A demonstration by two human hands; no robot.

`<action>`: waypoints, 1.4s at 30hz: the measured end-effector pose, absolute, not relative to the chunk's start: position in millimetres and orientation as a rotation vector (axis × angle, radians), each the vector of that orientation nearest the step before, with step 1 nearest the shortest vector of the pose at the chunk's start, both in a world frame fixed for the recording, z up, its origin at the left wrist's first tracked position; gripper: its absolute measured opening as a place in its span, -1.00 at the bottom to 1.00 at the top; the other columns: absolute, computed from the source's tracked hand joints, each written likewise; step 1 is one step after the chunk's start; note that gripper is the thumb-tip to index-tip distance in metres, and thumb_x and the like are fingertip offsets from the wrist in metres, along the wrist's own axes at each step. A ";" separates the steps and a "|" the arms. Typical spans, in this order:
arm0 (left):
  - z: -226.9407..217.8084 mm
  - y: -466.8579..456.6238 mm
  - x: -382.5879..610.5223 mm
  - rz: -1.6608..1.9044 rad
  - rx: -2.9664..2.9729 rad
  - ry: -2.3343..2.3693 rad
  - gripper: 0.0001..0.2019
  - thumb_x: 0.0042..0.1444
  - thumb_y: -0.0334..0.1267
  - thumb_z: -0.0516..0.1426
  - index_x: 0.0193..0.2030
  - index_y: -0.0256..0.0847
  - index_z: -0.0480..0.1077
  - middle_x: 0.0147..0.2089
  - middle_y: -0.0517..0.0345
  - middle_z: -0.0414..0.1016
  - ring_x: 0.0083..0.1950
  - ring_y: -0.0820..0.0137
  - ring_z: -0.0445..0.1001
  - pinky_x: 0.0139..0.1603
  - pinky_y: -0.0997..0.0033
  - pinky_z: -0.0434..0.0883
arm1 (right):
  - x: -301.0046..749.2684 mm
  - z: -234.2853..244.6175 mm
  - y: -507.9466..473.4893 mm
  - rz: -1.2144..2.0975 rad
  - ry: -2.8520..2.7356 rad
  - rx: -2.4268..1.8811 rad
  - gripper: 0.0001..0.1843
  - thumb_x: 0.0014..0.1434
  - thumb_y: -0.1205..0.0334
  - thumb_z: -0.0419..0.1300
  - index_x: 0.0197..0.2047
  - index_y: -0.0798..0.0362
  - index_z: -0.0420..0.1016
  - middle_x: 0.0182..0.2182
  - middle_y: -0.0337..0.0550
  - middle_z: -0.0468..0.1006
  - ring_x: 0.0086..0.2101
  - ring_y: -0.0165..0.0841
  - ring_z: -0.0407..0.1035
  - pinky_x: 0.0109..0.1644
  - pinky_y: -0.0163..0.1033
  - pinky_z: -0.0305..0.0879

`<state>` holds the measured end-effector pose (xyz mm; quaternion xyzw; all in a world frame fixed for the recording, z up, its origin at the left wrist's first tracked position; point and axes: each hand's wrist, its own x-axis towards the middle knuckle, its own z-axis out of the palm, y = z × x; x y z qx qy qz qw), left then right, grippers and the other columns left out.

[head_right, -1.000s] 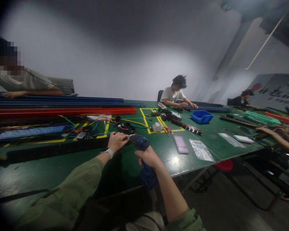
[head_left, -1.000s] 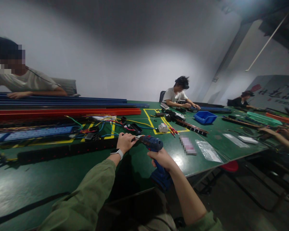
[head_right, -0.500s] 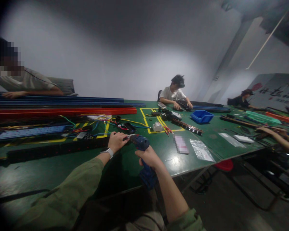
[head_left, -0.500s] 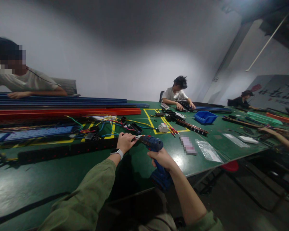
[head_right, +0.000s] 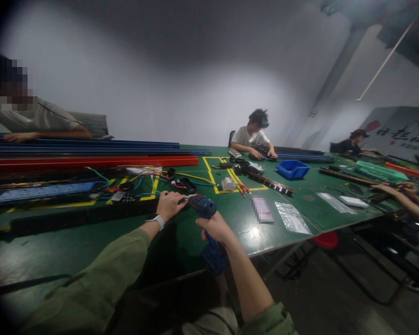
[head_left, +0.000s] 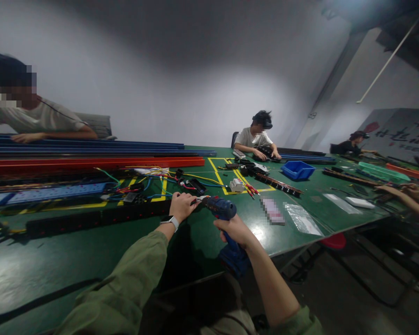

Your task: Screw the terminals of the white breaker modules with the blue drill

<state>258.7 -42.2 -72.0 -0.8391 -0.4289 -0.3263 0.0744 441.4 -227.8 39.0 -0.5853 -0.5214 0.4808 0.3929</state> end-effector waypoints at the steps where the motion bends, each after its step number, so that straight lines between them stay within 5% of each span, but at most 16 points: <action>1: -71.8 -42.3 258.7 -0.977 -2.516 -1.285 -0.65 0.28 0.07 0.02 -0.17 0.01 0.59 -0.23 0.01 0.60 -0.11 0.19 0.45 0.08 0.04 0.07 | 441.4 39.3 -228.0 1.222 -1.322 -1.487 -0.69 0.05 0.21 0.23 -0.12 0.05 0.34 -0.66 -0.45 0.28 -0.69 -0.44 0.28 -0.61 -0.37 0.10; 20: -68.4 -43.8 257.0 -0.943 -2.511 -1.251 -0.68 0.29 0.05 0.02 -0.13 0.04 0.57 -0.23 0.06 0.60 -0.14 0.22 0.44 0.03 0.08 0.10 | 444.7 31.5 -222.1 1.217 -1.369 -1.457 -0.61 0.05 0.20 0.20 -0.02 0.06 0.35 -0.62 -0.45 0.32 -0.70 -0.46 0.27 -0.61 -0.37 0.12; 32: -67.9 -45.7 258.5 -0.998 -2.531 -1.259 -0.69 0.28 0.02 0.04 -0.16 0.04 0.58 -0.24 0.04 0.60 -0.11 0.22 0.45 0.06 0.07 0.09 | 443.3 33.7 -224.6 1.233 -1.373 -1.471 -0.77 0.07 0.22 0.19 -0.17 0.06 0.34 -0.68 -0.44 0.29 -0.70 -0.44 0.28 -0.63 -0.38 0.09; 42: -68.1 -45.8 258.7 -0.980 -2.514 -1.258 -0.67 0.28 0.05 0.03 -0.17 0.01 0.58 -0.25 0.04 0.60 -0.14 0.21 0.45 0.05 0.07 0.11 | 443.0 34.5 -225.4 1.225 -1.350 -1.456 -0.63 0.03 0.18 0.22 -0.08 0.07 0.35 -0.67 -0.46 0.29 -0.70 -0.44 0.28 -0.61 -0.38 0.11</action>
